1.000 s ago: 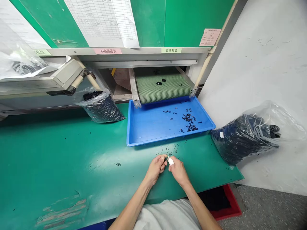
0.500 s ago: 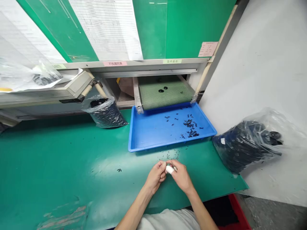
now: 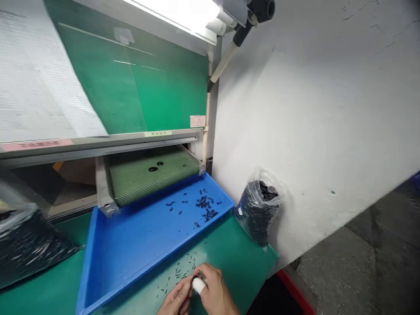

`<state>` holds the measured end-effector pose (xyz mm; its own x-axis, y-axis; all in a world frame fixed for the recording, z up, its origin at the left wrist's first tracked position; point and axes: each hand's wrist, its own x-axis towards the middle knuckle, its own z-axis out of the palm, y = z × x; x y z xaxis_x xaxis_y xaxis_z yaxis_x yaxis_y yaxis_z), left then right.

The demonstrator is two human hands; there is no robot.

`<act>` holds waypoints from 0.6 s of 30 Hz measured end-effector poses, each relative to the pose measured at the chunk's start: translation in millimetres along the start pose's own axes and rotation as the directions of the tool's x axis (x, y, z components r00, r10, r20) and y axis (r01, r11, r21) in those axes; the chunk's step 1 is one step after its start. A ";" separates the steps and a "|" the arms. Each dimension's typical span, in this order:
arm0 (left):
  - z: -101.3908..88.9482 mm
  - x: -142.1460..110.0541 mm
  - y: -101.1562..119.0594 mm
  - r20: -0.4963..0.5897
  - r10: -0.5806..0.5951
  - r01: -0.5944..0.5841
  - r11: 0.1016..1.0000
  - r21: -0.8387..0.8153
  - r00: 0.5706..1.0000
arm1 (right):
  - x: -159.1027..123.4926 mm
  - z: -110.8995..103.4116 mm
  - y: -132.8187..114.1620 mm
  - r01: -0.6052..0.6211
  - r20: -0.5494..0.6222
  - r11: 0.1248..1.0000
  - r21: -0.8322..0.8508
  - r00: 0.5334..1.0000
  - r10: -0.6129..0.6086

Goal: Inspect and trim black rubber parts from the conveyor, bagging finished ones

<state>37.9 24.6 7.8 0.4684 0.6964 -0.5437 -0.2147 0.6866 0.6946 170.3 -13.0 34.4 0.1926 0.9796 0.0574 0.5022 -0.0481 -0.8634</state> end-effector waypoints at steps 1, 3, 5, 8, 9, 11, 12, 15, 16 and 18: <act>5.5 -2.8 -1.6 0.016 0.026 -0.026 1.000 -0.018 1.000 | -2.8 -0.4 2.3 0.015 0.008 0.999 0.030 1.000 -0.015; 13.4 -9.9 -5.8 0.067 0.075 -0.069 0.994 -0.087 0.995 | -10.1 -0.6 12.1 0.048 0.034 0.994 0.101 0.998 -0.051; 14.7 -14.1 -7.3 0.062 0.086 -0.070 0.971 -0.226 0.994 | -11.3 -1.0 29.9 0.071 0.064 0.986 0.154 0.995 -0.082; 5.1 -17.7 -0.3 -0.025 0.081 -0.083 0.883 -0.461 0.996 | 2.8 -0.6 56.2 0.036 0.123 0.991 0.129 0.991 -0.052; 1.6 -20.7 3.6 -0.048 0.091 -0.102 0.846 -0.523 0.995 | 6.7 -1.2 59.7 0.013 0.139 0.994 0.107 0.990 -0.028; -2.4 -30.2 12.8 -0.073 0.144 -0.159 0.792 -0.590 0.987 | 6.9 -4.9 56.4 -0.038 0.163 0.997 0.065 0.986 0.027; -2.8 -35.5 18.3 -0.073 0.183 -0.190 0.779 -0.597 0.980 | 3.6 -7.4 50.5 -0.063 0.169 0.997 0.053 0.984 0.053; -1.1 -45.2 38.4 -0.044 0.260 -0.238 0.790 -0.564 0.965 | -7.8 -13.9 30.2 -0.144 0.163 0.989 0.029 0.977 0.137; -0.1 -45.4 44.8 -0.031 0.266 -0.240 0.806 -0.540 0.963 | -10.2 -15.6 26.4 -0.171 0.161 0.985 0.025 0.973 0.165; 1.9 -43.3 54.2 0.002 0.278 -0.243 0.841 -0.483 0.960 | -13.6 -19.2 25.9 -0.214 0.156 0.976 0.035 0.966 0.206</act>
<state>7.6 31.2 69.9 0.3922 0.8595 -0.3277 -0.7084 0.5095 0.4885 196.9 -31.4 20.9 0.1585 0.9667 -0.2008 0.4197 -0.2501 -0.8725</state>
